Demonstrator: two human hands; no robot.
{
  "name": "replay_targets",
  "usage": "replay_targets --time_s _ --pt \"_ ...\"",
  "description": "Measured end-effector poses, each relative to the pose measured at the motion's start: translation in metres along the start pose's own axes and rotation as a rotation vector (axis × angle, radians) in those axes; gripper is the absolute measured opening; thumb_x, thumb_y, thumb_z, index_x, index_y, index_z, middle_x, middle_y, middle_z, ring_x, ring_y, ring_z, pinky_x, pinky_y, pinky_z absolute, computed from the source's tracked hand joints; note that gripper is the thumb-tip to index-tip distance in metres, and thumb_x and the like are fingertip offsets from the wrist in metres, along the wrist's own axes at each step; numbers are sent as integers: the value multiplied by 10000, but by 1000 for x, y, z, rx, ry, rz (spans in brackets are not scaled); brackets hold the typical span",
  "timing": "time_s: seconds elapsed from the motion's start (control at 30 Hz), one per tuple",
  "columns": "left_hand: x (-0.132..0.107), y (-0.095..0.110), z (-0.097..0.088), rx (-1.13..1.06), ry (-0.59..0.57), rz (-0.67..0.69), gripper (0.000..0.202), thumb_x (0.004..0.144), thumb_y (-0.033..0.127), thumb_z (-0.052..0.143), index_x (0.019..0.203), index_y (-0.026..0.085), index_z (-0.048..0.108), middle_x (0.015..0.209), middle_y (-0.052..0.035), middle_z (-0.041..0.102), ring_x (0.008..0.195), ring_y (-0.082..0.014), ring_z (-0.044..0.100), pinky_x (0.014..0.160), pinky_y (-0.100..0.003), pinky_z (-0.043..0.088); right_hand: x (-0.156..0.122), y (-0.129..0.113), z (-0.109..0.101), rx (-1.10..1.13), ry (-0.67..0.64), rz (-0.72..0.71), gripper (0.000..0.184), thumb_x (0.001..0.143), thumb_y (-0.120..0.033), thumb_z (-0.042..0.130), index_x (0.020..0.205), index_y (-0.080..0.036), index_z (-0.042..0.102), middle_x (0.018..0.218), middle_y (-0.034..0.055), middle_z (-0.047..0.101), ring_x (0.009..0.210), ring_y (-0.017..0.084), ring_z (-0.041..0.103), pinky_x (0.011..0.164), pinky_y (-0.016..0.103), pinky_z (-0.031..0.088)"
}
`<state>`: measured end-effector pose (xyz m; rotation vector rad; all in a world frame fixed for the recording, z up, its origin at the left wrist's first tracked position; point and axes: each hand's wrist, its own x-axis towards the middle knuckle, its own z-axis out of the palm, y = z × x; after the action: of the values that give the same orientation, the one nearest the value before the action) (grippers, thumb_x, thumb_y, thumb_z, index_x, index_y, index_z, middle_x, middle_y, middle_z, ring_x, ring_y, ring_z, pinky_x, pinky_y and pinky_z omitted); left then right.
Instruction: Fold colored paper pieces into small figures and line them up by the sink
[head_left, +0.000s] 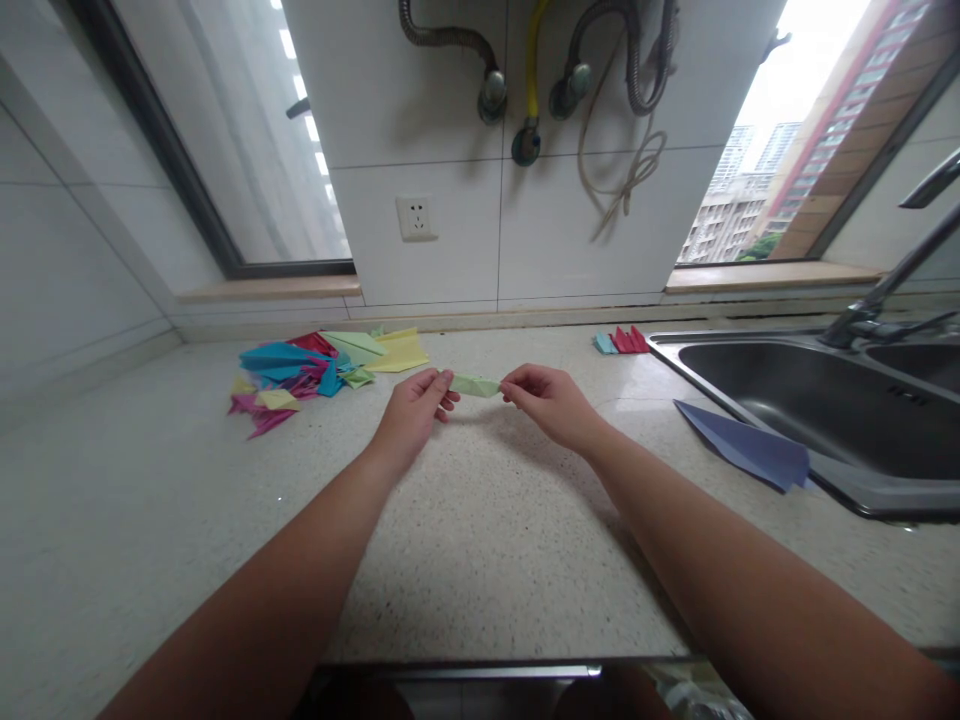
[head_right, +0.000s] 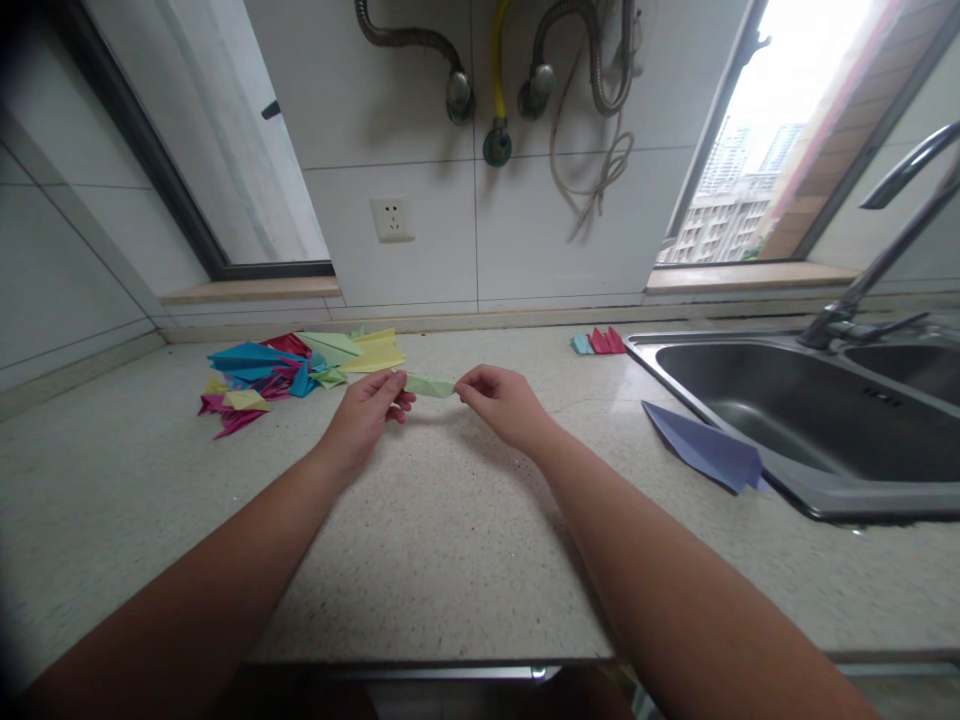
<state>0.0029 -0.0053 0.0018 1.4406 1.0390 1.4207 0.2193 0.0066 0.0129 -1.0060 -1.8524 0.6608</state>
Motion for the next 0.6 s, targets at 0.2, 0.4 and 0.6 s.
replay_targets --time_s 0.2,0.4,0.6 --pt "3 -3 -4 96 4 92 357 869 505 585 920 182 727 731 -38 646 689 -151 567 566 -237 416 -3 -1 -1 -163 -12 -55 217 869 -356 581 830 -180 703 689 14 653 608 127 523 583 266 383" --pt "4 -5 -6 128 11 77 400 863 516 580 1027 188 741 763 -47 656 714 -161 577 568 -237 408 -5 -6 -3 -353 -97 -143 152 870 -280 577 812 -201 694 725 17 668 628 130 541 612 268 377" --pt "7 -14 -7 129 14 40 456 854 548 572 1115 194 692 791 -48 654 712 -161 569 567 -235 416 -5 -5 -4 -513 -149 -176 130 873 -269 581 824 -219 691 771 27 693 659 142 571 626 274 375"
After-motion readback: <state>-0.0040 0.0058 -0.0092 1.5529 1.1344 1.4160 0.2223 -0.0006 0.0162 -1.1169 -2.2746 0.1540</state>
